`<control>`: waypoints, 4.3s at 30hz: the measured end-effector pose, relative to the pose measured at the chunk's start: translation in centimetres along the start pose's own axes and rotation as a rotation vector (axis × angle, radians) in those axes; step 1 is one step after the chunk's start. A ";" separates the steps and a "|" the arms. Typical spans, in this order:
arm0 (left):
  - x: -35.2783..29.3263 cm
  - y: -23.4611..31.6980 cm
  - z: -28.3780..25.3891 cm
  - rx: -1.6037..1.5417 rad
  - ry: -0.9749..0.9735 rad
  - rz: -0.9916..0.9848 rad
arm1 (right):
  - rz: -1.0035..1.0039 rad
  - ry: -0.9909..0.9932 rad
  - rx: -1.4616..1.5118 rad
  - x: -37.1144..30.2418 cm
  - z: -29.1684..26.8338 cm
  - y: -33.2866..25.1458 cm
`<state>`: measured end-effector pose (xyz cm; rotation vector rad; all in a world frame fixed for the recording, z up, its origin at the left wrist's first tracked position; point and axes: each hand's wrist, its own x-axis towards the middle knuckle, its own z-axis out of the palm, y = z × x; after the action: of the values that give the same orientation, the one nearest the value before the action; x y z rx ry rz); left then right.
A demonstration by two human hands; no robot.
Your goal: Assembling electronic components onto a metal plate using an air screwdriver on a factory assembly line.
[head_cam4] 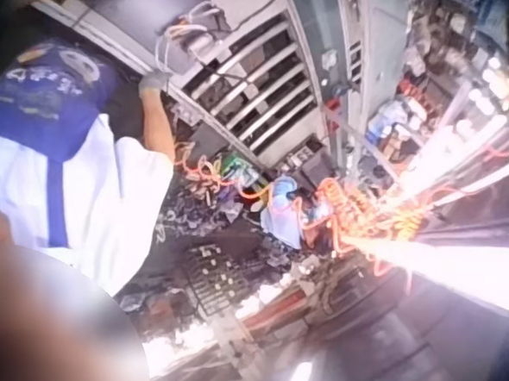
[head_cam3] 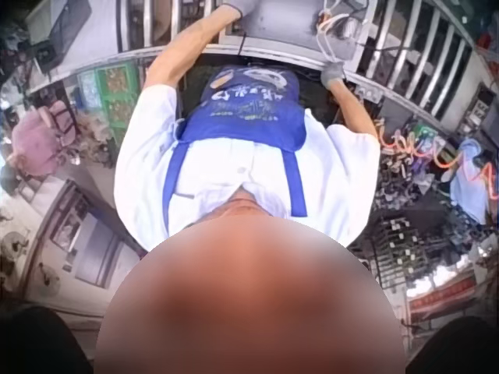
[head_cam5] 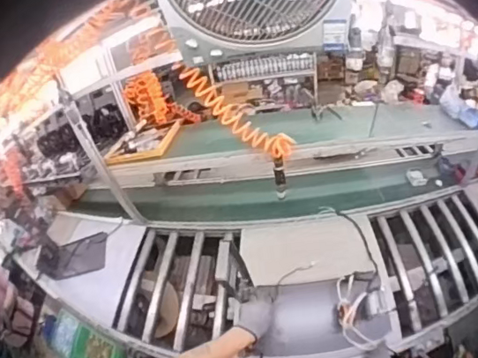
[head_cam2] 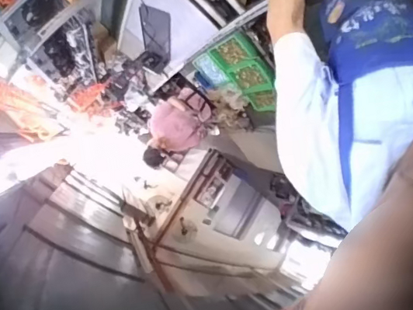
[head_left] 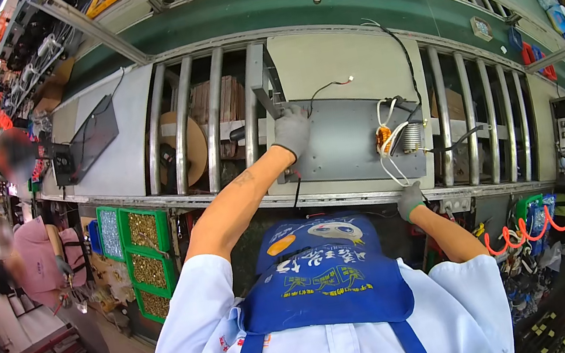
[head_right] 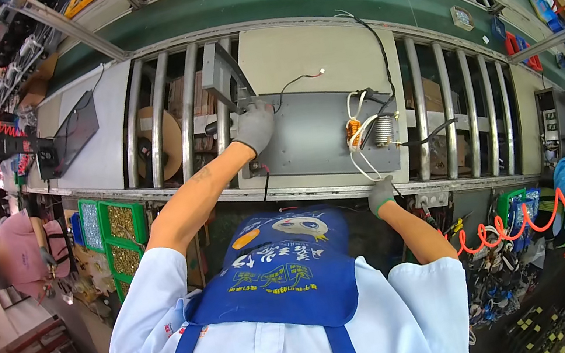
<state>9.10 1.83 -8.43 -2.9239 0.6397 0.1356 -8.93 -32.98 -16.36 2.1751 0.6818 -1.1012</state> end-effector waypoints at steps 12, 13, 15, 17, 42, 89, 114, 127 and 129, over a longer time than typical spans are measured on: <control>6.4 2.9 -1.4 -0.570 -0.083 -0.648 | -0.281 0.313 0.484 -3.6 -1.0 -1.5; 6.7 2.6 -2.9 -0.564 -0.073 -0.683 | -0.317 0.266 0.586 -3.3 -1.5 -1.1; 8.1 2.9 -5.7 -0.559 -0.214 -0.577 | -0.330 0.240 0.703 -2.3 -1.0 -1.3; 9.4 3.1 -1.1 -0.657 -0.132 -0.773 | -0.351 0.310 0.772 -2.3 -2.0 -0.3; 8.9 -0.2 2.1 -0.375 -0.305 -0.466 | 0.142 0.584 1.543 4.9 5.4 8.6; -15.2 0.7 6.6 -1.192 0.150 -0.739 | 0.762 0.353 1.513 10.5 7.2 9.1; -17.0 2.8 12.1 -1.227 0.180 -1.226 | 0.245 0.487 1.352 2.6 -7.5 -3.6; -17.5 0.6 12.3 -1.257 0.053 -1.026 | 0.540 0.771 1.146 -0.1 -13.7 -0.7; -17.7 0.7 14.2 -1.168 0.186 -0.950 | 0.655 0.752 1.442 1.1 -15.9 -0.5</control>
<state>-8.04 10.71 -20.41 -3.8847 -1.3049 0.1494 -0.35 -21.29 -9.85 3.6088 -0.9146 -0.2793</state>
